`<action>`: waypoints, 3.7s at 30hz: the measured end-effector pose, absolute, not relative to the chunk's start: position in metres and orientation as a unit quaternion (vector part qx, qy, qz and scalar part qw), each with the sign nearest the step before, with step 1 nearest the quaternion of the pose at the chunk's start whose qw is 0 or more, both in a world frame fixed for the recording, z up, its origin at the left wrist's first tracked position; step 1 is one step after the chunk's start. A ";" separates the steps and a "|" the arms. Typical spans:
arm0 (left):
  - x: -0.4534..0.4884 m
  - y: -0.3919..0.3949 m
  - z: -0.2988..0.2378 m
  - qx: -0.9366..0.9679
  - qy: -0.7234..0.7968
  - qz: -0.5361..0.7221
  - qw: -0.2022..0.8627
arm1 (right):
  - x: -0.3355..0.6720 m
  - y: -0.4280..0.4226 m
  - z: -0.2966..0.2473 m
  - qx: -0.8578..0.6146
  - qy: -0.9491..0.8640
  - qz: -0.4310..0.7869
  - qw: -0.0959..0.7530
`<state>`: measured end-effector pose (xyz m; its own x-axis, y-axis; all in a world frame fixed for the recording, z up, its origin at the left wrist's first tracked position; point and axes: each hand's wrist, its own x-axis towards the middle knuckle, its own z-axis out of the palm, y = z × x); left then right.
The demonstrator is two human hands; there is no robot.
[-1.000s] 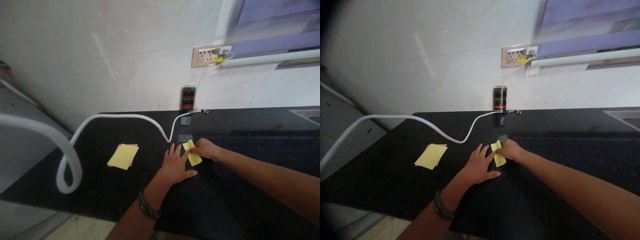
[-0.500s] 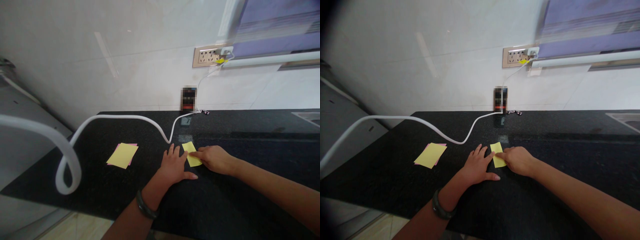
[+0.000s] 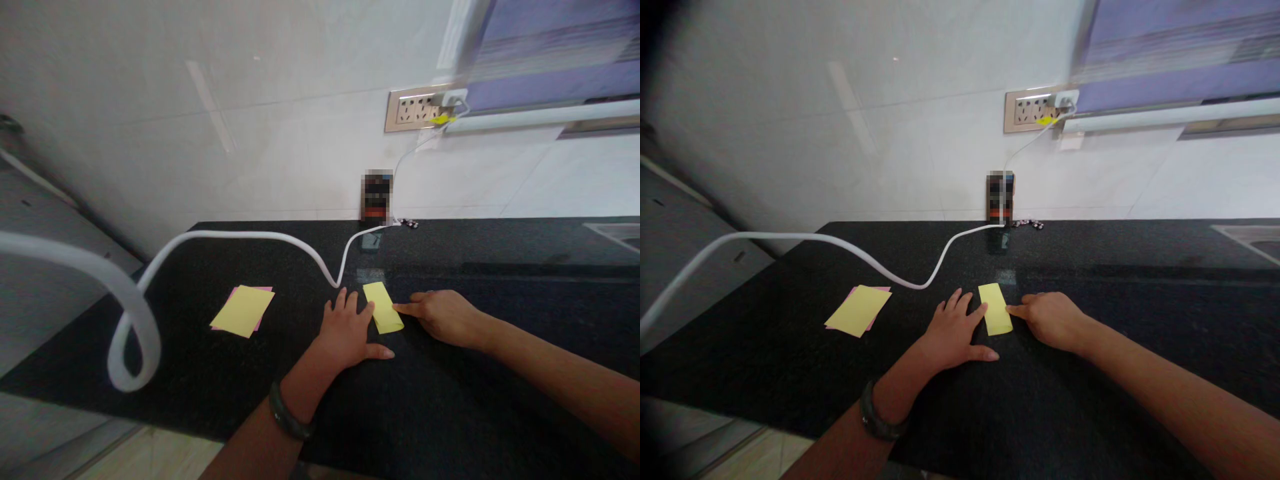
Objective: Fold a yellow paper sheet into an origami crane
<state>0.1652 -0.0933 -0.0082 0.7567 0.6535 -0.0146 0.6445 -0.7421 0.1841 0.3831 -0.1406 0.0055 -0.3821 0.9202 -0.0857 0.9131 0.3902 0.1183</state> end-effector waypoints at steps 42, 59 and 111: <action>0.168 -0.093 -0.008 0.953 0.290 0.022 0.082 | 0.363 -0.127 0.004 0.587 0.805 0.036 0.073; 0.169 -0.093 -0.002 0.951 0.296 -0.017 0.088 | 0.372 -0.173 0.006 0.576 0.816 0.021 0.054; 0.167 -0.087 0.005 0.942 0.283 -0.014 0.181 | 0.367 -0.165 0.006 0.549 0.812 -0.137 -0.143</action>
<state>0.1666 -0.0872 0.0050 0.8390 0.5284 -0.1299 0.5389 -0.7737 0.3333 0.3671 -0.1654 0.0056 -0.3569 0.9306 0.0812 0.8523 0.3599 -0.3796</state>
